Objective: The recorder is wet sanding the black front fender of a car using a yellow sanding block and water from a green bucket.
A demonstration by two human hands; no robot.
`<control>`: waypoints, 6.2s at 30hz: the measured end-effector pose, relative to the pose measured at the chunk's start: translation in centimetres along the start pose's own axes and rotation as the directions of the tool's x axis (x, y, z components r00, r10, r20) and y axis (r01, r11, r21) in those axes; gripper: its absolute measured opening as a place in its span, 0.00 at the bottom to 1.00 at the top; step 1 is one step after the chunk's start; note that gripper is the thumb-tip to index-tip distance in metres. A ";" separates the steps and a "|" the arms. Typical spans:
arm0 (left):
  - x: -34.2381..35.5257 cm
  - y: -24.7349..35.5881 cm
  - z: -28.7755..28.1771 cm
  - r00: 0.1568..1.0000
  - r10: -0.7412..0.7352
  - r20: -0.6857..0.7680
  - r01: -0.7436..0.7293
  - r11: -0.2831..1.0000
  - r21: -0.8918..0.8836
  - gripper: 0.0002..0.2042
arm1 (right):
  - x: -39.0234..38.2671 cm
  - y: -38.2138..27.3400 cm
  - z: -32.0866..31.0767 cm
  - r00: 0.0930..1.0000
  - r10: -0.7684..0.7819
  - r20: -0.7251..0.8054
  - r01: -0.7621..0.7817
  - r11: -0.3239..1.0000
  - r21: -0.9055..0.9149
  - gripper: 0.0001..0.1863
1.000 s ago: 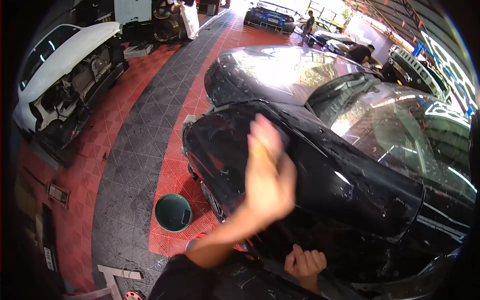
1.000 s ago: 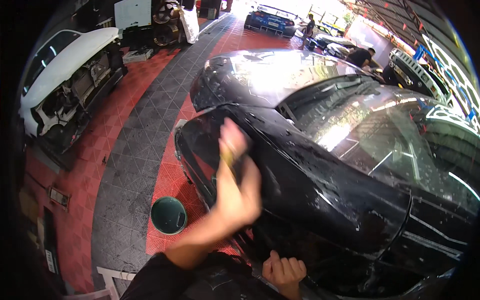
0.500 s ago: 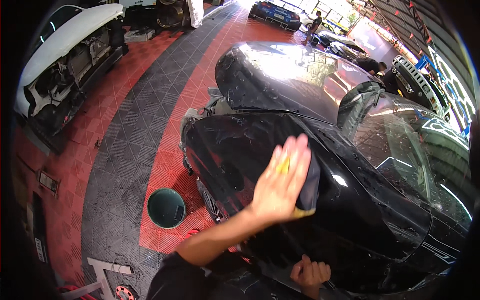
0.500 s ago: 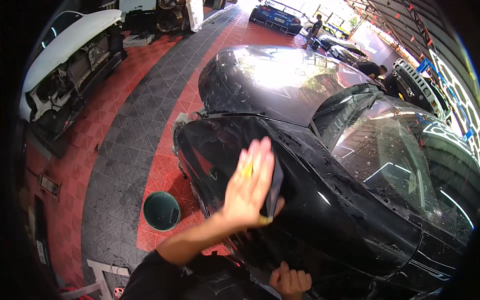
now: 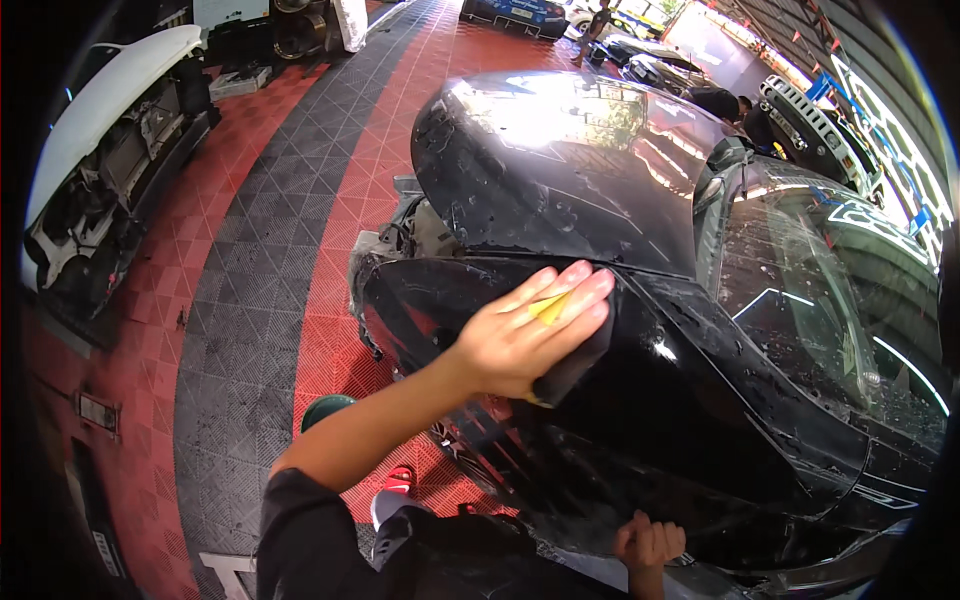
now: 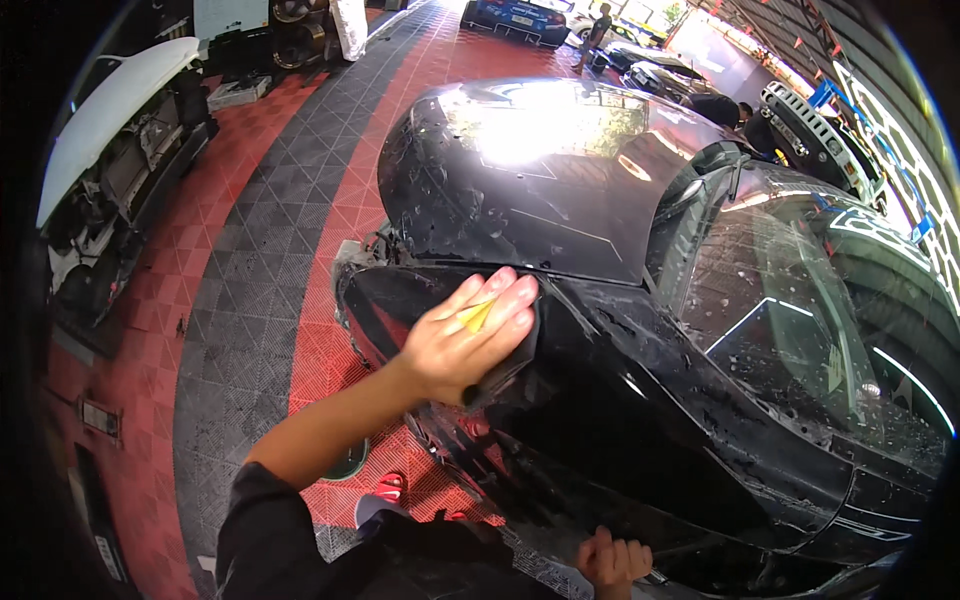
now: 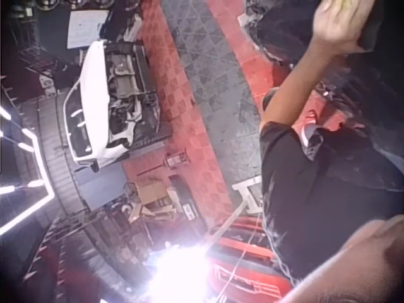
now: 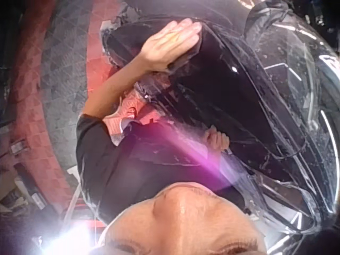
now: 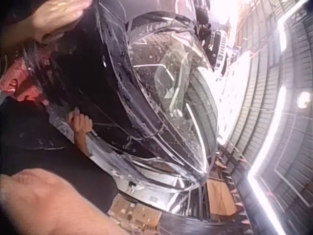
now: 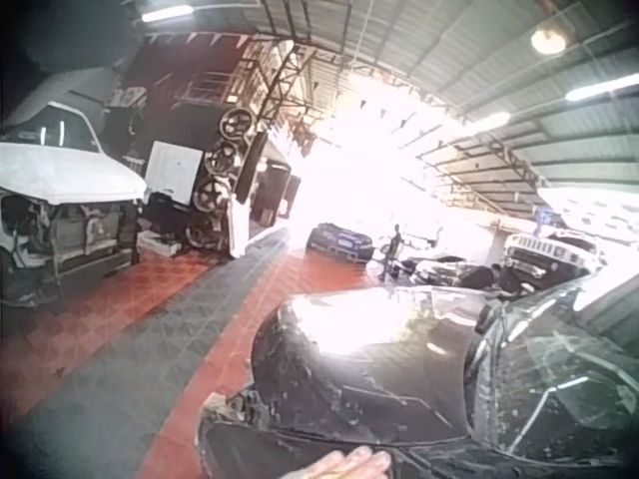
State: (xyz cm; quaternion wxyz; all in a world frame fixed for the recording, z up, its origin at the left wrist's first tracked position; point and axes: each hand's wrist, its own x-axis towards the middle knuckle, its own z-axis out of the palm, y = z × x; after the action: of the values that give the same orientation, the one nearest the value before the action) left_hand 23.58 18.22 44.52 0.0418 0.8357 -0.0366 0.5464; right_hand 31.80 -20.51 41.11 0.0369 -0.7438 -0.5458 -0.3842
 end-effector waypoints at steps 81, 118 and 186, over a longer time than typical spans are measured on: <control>1.4 -7.4 -1.4 0.581 0.702 0.411 -0.716 0.681 -0.151 0.38 | -14.3 -41.9 -2.3 0.361 0.926 0.112 -0.877 0.297 0.377 0.08; 5.4 2.4 0.4 0.586 0.793 0.167 -0.750 0.609 -0.257 0.42 | 7.7 -50.0 13.4 -0.126 0.984 -0.125 -0.893 -0.058 0.446 0.07; 9.0 9.0 3.1 0.526 0.850 0.031 -0.839 0.524 -0.148 0.36 | 7.8 -52.3 16.4 -0.274 0.962 -0.017 -0.858 -0.237 0.455 0.07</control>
State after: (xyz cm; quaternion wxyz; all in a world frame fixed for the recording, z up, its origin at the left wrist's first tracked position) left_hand 29.04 8.80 51.84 -0.1821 0.7352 -0.4702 0.4531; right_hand -2.57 14.40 15.35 0.5239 -0.7810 0.2112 -0.2663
